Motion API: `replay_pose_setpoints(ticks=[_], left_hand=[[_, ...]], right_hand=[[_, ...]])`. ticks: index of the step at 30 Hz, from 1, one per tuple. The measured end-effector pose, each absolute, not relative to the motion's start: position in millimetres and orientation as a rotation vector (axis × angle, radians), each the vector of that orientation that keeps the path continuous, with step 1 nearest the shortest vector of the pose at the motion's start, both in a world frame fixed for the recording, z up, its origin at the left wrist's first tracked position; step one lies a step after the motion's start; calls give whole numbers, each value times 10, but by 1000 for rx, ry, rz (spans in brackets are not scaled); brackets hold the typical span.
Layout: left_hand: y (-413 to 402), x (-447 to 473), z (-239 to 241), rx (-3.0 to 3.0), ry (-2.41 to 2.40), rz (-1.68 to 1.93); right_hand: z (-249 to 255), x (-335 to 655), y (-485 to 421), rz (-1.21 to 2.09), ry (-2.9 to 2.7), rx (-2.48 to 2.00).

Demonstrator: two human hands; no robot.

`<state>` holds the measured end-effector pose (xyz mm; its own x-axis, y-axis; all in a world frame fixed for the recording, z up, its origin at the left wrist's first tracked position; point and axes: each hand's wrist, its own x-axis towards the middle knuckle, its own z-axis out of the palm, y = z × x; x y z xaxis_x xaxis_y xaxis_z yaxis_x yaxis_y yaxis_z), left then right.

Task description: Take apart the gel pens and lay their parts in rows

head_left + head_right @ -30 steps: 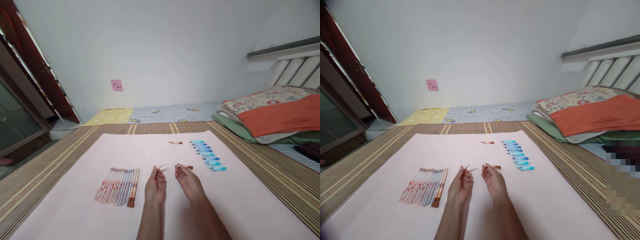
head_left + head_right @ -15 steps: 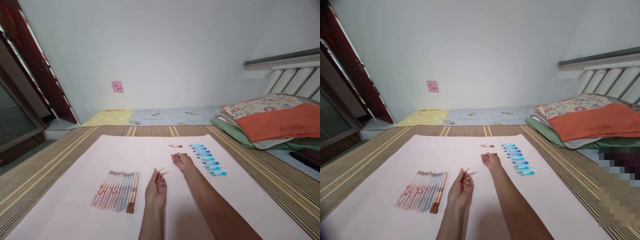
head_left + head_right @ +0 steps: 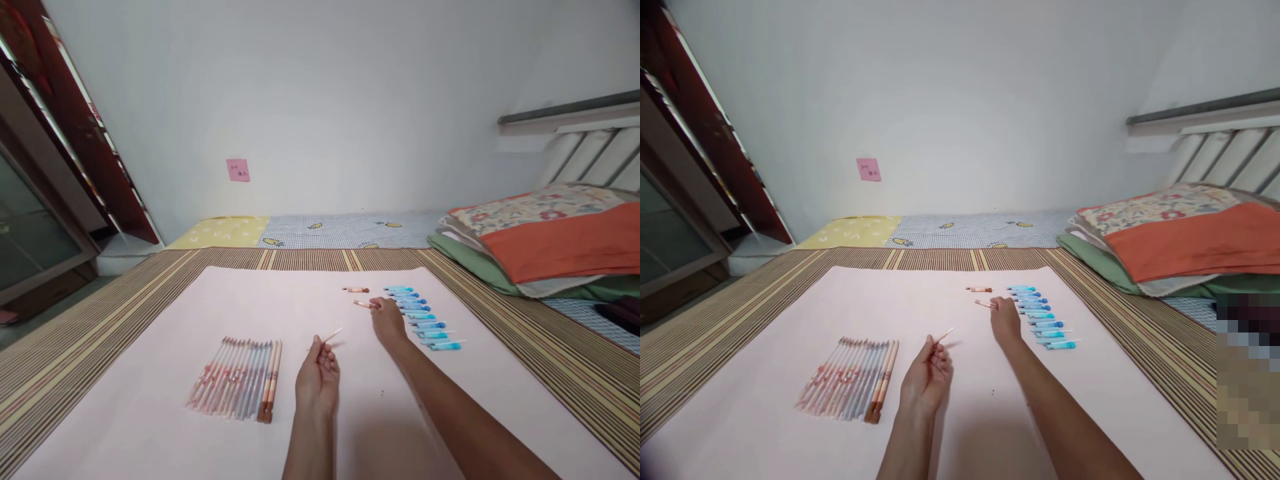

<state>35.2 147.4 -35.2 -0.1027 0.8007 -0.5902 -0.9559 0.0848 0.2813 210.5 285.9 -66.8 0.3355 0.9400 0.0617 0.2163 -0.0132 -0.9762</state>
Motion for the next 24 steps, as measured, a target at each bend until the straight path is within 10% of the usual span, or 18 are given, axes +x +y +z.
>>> replay_pose_setpoints(ticks=[11, 17, 24], left_hand=[[1460, 394, -288, -113, 879, 1709], [1436, 398, -281, -20, 863, 1762], [1426, 351, -292, 203, 1064, 1818]], right_hand=[[-357, 1922, 2672, 874, -1314, -1439], [-412, 1272, 1884, 1744, -880, -871], [-521, 1126, 1706, 1635, -470, -748]])
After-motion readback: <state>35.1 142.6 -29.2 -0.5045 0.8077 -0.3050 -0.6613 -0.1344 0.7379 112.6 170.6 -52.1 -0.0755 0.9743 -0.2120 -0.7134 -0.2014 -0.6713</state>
